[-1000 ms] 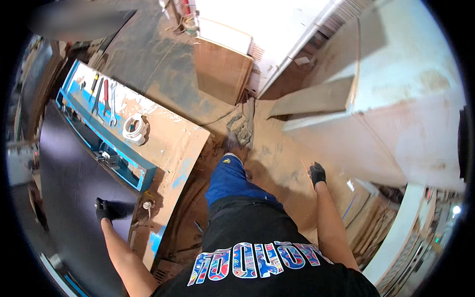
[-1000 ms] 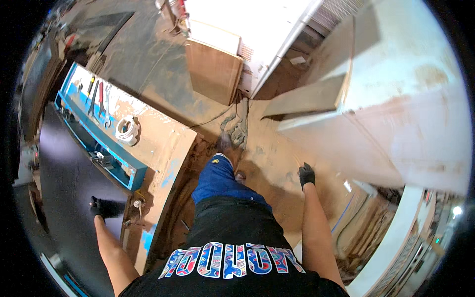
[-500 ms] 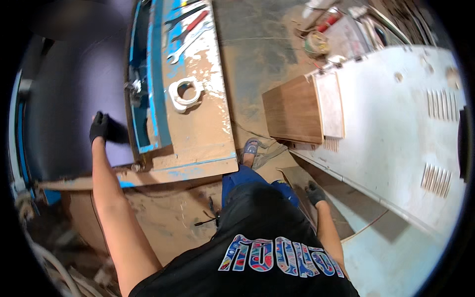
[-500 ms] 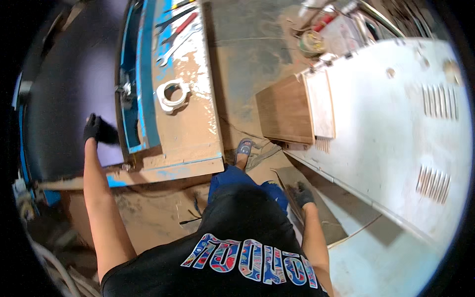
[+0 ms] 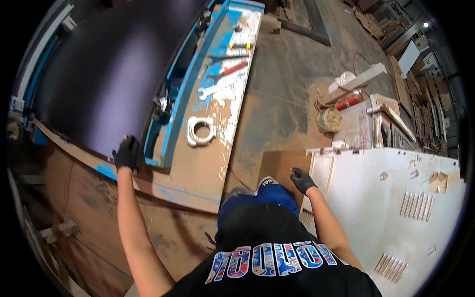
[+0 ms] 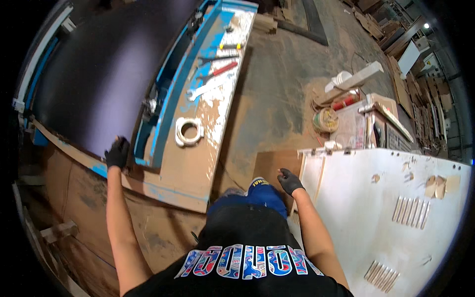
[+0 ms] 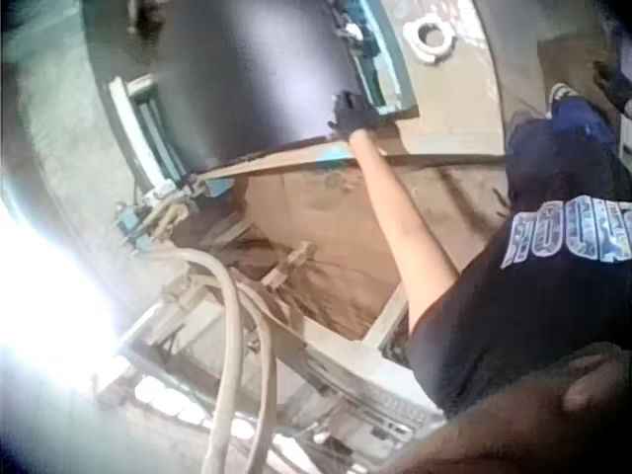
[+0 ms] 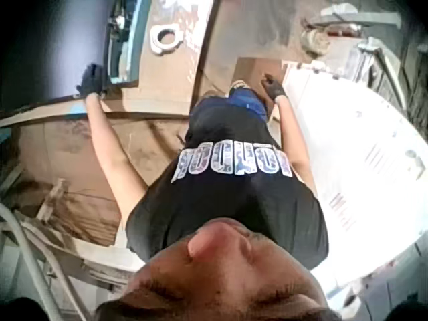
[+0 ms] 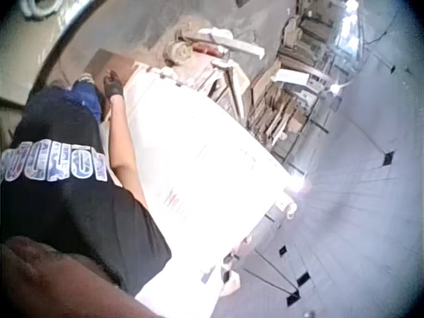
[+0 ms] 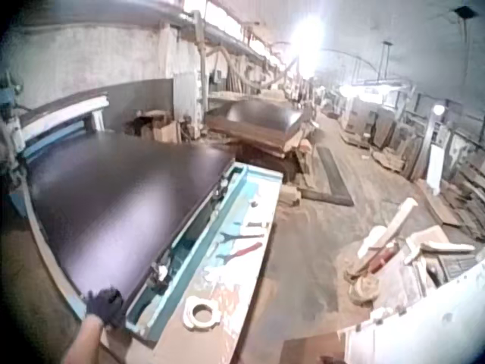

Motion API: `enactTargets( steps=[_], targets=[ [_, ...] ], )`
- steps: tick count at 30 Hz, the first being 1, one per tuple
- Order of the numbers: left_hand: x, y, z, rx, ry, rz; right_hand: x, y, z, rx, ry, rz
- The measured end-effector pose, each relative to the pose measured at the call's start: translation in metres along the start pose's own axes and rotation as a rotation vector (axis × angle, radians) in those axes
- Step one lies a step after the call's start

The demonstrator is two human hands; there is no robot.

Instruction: The person handles a large black panel on a CNC woodworking machine, slides it into position, walks to a computer console to operate a keyboard and mouse, and then returns to the machine to check the panel's alignment.

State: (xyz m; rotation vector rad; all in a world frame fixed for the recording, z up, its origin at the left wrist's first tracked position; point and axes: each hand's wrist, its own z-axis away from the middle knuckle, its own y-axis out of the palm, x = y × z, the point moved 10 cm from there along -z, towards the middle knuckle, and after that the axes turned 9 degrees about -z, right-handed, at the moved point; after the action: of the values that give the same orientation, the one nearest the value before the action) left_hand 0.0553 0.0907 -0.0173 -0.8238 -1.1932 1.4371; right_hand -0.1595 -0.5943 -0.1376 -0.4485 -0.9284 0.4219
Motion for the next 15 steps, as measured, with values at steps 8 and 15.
enactTargets(
  steps=[8, 15],
  targets=[
    [0.023, -0.007, 0.021, -0.306, -0.163, 0.151, 0.009, 0.017, -0.140, 0.221, -0.003, 0.005],
    [0.026, 0.001, 0.013, -0.216, -0.603, 0.199, -0.032, -0.054, -0.247, 0.030, 0.318, -0.576]
  ],
)
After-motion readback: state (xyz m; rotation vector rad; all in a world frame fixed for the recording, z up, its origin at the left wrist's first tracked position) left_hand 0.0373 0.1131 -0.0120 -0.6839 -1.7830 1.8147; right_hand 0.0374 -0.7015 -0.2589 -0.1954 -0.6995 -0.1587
